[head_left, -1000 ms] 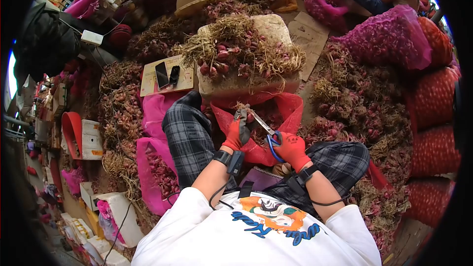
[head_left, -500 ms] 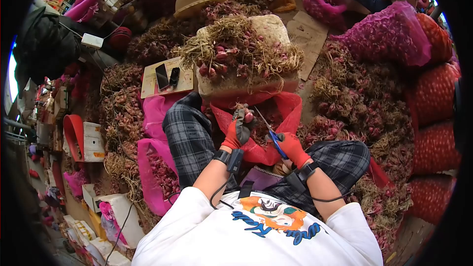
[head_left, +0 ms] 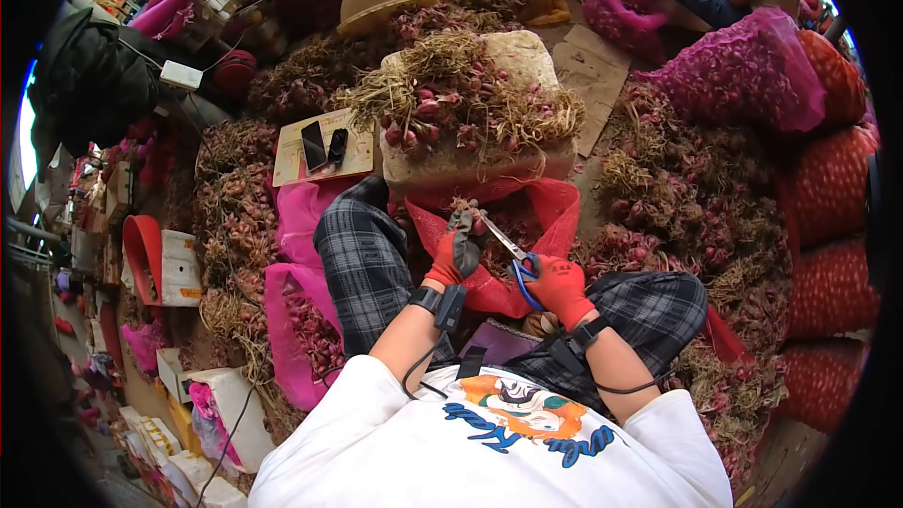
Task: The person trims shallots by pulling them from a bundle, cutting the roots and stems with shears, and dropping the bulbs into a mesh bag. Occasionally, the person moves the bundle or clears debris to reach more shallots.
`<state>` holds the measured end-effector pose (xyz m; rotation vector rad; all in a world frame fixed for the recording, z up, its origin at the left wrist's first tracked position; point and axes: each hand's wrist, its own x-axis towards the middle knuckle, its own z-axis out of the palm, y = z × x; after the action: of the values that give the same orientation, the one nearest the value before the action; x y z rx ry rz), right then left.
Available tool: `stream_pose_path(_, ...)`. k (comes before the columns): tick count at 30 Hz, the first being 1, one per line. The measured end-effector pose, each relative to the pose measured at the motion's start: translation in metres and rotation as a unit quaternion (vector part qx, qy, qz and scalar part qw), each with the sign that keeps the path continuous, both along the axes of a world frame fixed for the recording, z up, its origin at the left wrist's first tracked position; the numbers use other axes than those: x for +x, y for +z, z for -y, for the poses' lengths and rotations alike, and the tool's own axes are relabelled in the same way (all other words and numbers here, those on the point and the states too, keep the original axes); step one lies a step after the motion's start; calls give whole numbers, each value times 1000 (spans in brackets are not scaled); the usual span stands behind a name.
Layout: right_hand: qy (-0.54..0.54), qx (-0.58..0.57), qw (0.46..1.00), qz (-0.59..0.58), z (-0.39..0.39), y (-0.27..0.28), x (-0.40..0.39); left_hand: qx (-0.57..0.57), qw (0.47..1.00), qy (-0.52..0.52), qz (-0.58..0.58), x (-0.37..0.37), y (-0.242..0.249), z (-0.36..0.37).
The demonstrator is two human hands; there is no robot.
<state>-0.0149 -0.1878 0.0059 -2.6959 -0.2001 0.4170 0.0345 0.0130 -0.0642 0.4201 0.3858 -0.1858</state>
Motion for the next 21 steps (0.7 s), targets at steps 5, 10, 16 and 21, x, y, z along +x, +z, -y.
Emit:
stream_pose_path(5, 7, -23, 1000, 9, 6, -15, 1, 15, 1000, -7, 16, -1, -11, -1)
stream_pose_path(10, -119, 182, 974, -69, 1, 22, 11, -17, 988, -68, 135, -6, 1, -6)
stream_pose_path(16, -118, 406, 903, -73, -7, -38, 25, -48, 979, -180, 89, -15, 22, 11)
stream_pose_path(21, -212, 639, 683, -282, -13, -48, 31, 85, 957, -231, 152, -13, 12, 26)
